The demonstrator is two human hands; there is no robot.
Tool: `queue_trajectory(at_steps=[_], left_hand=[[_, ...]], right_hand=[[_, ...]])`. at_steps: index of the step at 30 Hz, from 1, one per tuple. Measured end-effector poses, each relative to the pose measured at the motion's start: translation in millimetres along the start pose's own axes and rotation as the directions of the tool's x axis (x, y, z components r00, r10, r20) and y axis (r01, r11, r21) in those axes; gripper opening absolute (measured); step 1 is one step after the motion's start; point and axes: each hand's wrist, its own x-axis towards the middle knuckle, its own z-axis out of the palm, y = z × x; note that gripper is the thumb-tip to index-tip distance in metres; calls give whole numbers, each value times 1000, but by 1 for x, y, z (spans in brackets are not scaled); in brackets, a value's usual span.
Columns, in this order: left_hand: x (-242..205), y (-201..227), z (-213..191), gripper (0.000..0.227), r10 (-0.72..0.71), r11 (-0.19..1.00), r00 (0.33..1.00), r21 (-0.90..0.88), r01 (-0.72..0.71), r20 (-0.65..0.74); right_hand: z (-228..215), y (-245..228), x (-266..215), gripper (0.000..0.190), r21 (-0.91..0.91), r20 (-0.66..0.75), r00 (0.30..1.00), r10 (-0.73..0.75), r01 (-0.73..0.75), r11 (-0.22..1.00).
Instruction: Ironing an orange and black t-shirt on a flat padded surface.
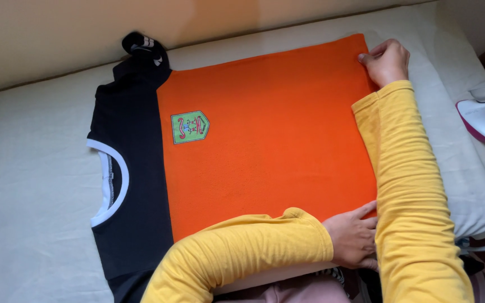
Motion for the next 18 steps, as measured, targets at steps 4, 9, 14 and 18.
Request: queue_trajectory(at_steps=[4, 9, 14, 18], left_hand=[[-1, 3, 21, 64, 12, 999, 999, 48, -10, -44], [-1, 5, 53, 60, 38, 989, 990, -140, -57, -138], [1, 0, 46, 61, 89, 993, 989, -65, -97, -118], [4, 5, 34, 66, 88, 996, 996, 27, -88, 6]], right_hand=[[26, -59, -36, 32, -194, -335, 897, -289, 235, 952], [28, -170, -153, 70, -9, 527, 648, -549, 651, 759], [20, -137, -132, 67, -133, 543, 741, -395, 541, 831], [-41, -102, -103, 73, -344, 426, 905, 8, 154, 926]])
